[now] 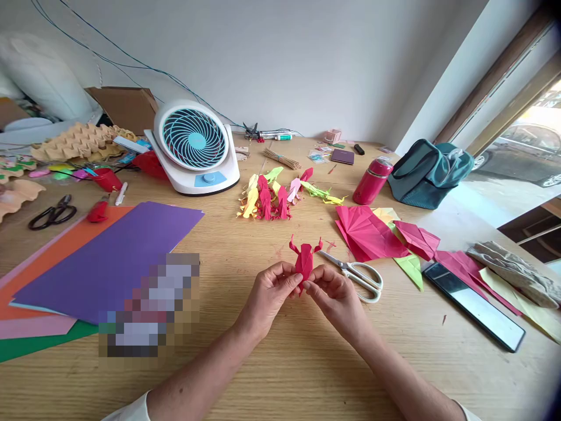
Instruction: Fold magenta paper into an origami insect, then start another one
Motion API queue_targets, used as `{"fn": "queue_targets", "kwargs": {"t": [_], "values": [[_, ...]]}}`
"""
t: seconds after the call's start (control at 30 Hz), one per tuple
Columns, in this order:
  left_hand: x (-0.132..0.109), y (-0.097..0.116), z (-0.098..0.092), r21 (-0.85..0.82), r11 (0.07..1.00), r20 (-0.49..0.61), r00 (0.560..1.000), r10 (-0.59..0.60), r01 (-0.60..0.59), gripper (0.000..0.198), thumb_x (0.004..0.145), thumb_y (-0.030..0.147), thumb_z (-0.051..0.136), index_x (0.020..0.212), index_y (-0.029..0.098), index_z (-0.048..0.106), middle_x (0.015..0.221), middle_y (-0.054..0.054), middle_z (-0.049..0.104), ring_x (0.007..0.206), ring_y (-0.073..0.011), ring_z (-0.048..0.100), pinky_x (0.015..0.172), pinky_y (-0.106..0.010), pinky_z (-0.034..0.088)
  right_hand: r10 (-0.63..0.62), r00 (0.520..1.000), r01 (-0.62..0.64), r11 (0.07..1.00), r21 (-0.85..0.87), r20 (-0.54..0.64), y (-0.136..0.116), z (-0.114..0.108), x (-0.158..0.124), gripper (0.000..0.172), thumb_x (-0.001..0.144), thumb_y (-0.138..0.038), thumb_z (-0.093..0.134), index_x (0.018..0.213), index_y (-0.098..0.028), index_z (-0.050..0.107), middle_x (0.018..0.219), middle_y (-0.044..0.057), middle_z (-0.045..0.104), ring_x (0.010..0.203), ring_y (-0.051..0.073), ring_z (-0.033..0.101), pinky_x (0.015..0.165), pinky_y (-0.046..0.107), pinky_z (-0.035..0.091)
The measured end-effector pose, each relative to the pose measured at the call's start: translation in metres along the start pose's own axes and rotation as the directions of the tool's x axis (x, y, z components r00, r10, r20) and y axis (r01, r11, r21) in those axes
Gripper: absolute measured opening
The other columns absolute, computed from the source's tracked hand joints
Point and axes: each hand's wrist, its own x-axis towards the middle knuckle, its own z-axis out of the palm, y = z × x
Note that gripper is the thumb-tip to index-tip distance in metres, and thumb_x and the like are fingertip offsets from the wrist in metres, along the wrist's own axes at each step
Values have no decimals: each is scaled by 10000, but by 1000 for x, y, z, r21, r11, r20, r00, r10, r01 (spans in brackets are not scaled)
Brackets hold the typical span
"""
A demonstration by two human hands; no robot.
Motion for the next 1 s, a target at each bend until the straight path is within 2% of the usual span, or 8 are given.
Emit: {"fn": "queue_targets", "kwargs": {"t": [0.1, 0.23, 0.43, 0.53, 0.63, 0.73, 0.87, 1.0], "values": [[-1, 0, -2, -12, 999, 45, 999, -31, 32, 236, 811, 375, 721, 767, 148, 672, 687, 18, 582, 639, -95, 487, 653, -229, 396, -21, 1000, 22, 997, -77, 12, 0, 0, -3, 218, 885, -402, 671, 843, -191, 637, 800, 33, 686, 777, 177, 650, 770, 325, 507], [-2, 2, -4, -40, 998, 123, 991, -52, 57, 228, 834, 384, 706, 809, 159, 683, 731, 8, 591, 668, -104, 487, 680, -235, 403, 2, 999, -7, 996, 84, 50, -8, 0, -4, 242, 887, -438, 659, 888, -202, 605, 822, 30, 664, 801, 178, 631, 778, 327, 504], [-2, 6, -3, -20, 999, 220, 975, 33, -29, 260, 915, 384, 611, 794, 162, 674, 745, -6, 574, 731, -134, 546, 750, -265, 440, 247, 949, -290, 926, 243, 194, -15, -3, -3, 341, 870, -508, 660, 797, -179, 616, 718, -9, 569, 662, 109, 487, 648, 237, 409], [-3, 3, -3, -59, 998, 253, 967, -7, 22, 269, 893, 431, 626, 828, 172, 659, 734, 5, 558, 638, -126, 543, 665, -270, 455, 324, 897, -420, 835, 355, 300, -13, -2, -5, 353, 803, -511, 733, 784, -174, 630, 739, -6, 566, 645, 96, 454, 614, 219, 374], [-3, -2, -5, -95, 993, 258, 965, -47, 73, 255, 878, 436, 641, 890, 184, 675, 901, -26, 629, 664, -126, 563, 691, -287, 482, 343, 879, -464, 778, 424, 332, -12, 1, -7, 343, 735, -465, 806, 751, -171, 629, 723, -11, 554, 629, 88, 431, 603, 213, 355], [-2, -4, -7, -58, 998, 216, 976, -21, 34, 244, 885, 411, 635, 873, 174, 692, 1056, -52, 646, 787, -150, 589, 750, -290, 485, 338, 911, -411, 806, 426, 238, -12, 5, -8, 349, 697, -447, 837, 729, -175, 621, 661, -30, 525, 599, 86, 416, 594, 221, 342], [1, -2, -7, 17, 999, 149, 988, 27, -30, 206, 895, 367, 625, 896, 173, 696, 833, -14, 637, 760, -136, 542, 734, -257, 448, 247, 969, -238, 926, 294, 5, -6, 7, -5, 365, 731, -488, 799, 708, -168, 624, 599, -35, 510, 587, 92, 396, 592, 238, 325], [1, -3, -4, 60, 996, 121, 991, 55, -63, 211, 846, 365, 688, 820, 156, 674, 784, -13, 622, 756, -139, 547, 745, -260, 439, 190, 979, -167, 956, 243, -74, 9, 7, -3, 373, 695, -474, 824, 684, -166, 614, 599, -36, 514, 588, 95, 394, 585, 246, 318]]}}
